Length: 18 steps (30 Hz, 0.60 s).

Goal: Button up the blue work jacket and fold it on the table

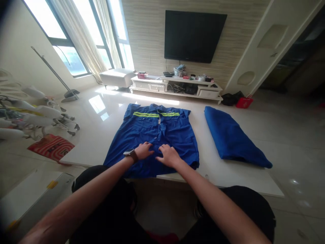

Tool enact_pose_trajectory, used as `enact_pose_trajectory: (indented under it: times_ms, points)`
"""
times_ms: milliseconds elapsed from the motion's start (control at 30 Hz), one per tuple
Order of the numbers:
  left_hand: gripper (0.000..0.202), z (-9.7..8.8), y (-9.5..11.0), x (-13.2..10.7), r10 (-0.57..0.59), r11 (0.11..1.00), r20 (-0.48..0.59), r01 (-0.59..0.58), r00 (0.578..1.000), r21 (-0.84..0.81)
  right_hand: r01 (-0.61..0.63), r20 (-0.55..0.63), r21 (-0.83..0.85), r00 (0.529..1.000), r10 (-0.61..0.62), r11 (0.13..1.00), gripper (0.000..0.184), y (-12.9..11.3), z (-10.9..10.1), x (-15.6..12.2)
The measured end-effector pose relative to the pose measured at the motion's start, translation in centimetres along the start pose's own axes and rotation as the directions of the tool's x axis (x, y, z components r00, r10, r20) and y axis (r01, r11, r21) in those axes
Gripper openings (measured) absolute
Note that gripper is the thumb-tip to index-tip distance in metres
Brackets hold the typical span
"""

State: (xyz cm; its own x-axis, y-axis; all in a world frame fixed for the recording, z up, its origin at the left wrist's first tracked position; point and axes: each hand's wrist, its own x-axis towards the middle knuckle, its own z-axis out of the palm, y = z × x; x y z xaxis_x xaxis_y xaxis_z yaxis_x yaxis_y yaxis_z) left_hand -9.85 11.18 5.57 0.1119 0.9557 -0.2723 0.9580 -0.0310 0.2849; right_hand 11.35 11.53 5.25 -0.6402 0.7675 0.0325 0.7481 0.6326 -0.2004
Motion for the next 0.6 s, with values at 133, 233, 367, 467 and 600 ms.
enact_pose_trajectory:
  times_ms: [133, 233, 367, 467, 600]
  points:
    - [0.066, 3.3, 1.3, -6.6, 0.137, 0.991, -0.047, -0.137, 0.99, -0.005, 0.014, -0.159, 0.196, 0.987, 0.018, 0.981, 0.041, -2.9, 4.9, -2.6]
    - [0.079, 5.5, 1.9, -9.3, 0.165, 0.985, -0.087, -0.159, 0.983, 0.063, -0.039, -0.254, 0.283, 0.96, 0.114, 0.958, 0.021, -3.1, 6.6, -3.1]
    - [0.047, 5.7, 2.3, -9.7, 0.158, 0.987, -0.168, -0.16, 0.973, 0.004, 0.005, -0.303, 0.439, 0.942, 0.143, 0.898, 0.018, -2.7, 6.4, -2.9]
    - [0.021, 4.9, 2.1, -9.5, 0.197, 0.97, -0.19, -0.22, 0.962, -0.105, 0.041, -0.395, 0.59, 0.886, 0.244, 0.806, 0.021, -2.5, 6.3, -3.2]
    - [0.016, 5.1, 1.7, -9.5, 0.15, 0.954, -0.276, -0.213, 0.949, -0.212, 0.0, -0.402, 0.69, 0.831, 0.384, 0.723, 0.019, -2.6, 7.0, -4.0]
